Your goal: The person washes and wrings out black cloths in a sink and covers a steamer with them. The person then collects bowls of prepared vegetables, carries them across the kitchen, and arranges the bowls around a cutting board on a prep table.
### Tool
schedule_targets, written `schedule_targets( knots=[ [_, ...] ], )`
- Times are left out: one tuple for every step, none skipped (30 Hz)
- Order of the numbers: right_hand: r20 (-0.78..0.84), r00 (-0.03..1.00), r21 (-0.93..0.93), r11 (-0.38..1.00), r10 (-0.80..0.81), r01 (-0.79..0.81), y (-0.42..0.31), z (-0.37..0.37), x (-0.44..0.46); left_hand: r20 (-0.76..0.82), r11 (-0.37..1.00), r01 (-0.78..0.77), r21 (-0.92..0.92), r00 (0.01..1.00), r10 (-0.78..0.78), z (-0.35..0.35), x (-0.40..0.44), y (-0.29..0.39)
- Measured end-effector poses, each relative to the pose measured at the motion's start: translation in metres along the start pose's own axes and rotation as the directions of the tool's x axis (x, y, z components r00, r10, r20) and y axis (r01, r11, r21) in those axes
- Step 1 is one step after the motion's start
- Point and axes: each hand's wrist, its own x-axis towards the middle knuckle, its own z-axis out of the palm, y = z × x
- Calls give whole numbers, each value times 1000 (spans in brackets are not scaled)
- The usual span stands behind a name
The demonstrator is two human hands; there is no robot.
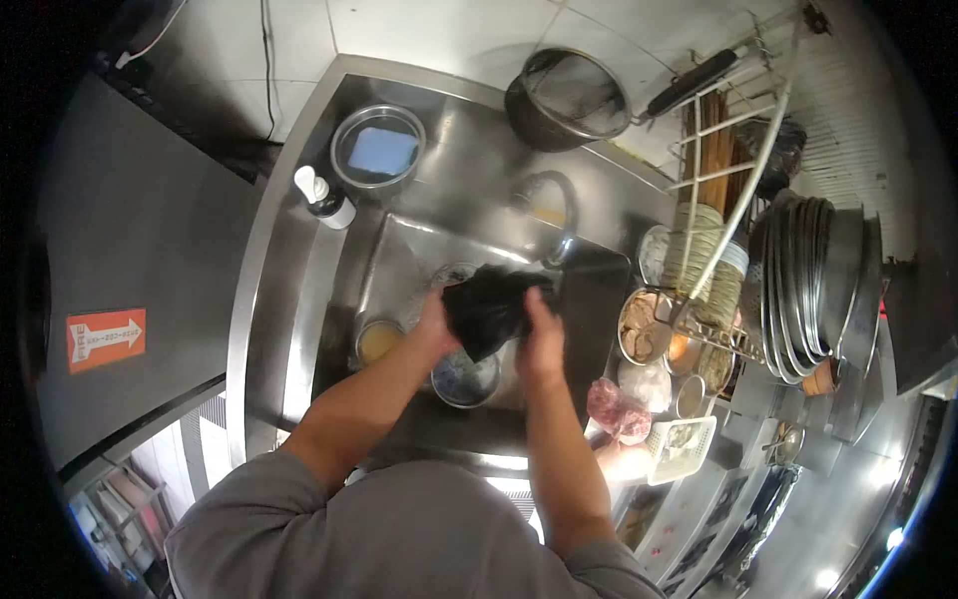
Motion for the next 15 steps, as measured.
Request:
schedule_targets(
  knots=[
    [87,993,147,985,78,-90,0,-6,10,41,1000,20,-5,999,-20,15,-7,-4],
    [119,974,249,944,191,-216,7,-23,20,90,997,-4,81,996,-4,18,-10,-9],
    [160,941,341,878,296,-335,8,-29,25,-2,992,45,120,999,-45,22,-6,-17],
    [97,945,287,901,311,-326,10,-35,30,-51,979,43,201,998,-33,24,-6,-22],
    [108,942,280,900,317,-335,4,-34,35,-100,959,43,279,995,-15,24,-8,-24],
    [154,946,240,918,284,-315,-4,-31,40,-103,962,32,272,995,-3,11,-3,-27],
    [198,947,203,935,253,-292,-9,-27,43,0,946,-85,313,996,89,-8,5,-30],
    [84,974,288,931,209,-224,-11,-15,44,110,917,-204,343,978,176,-19,12,-30],
    [91,974,283,932,208,-226,-13,-4,42,114,916,-211,341,977,182,-6,1,-24],
    [22,997,181,981,73,-76,-13,5,38,-1,945,-159,287,986,167,6,-13,-18],
    [-31,997,66,995,-72,74,-15,19,32,-115,968,-111,225,983,140,20,-25,-14],
    [-93,982,46,985,-162,166,-21,46,18,-113,969,-109,222,984,137,29,-28,-15],
    [-96,983,40,986,-159,163,-21,43,15,-42,988,-76,132,996,82,37,-31,-18],
    [-36,998,19,998,-55,55,-20,39,9,33,998,-40,41,999,38,43,-32,-20],
    [25,998,-7,999,52,-51,-19,34,3,113,999,0,-46,994,6,45,-33,-20]
  ],
)
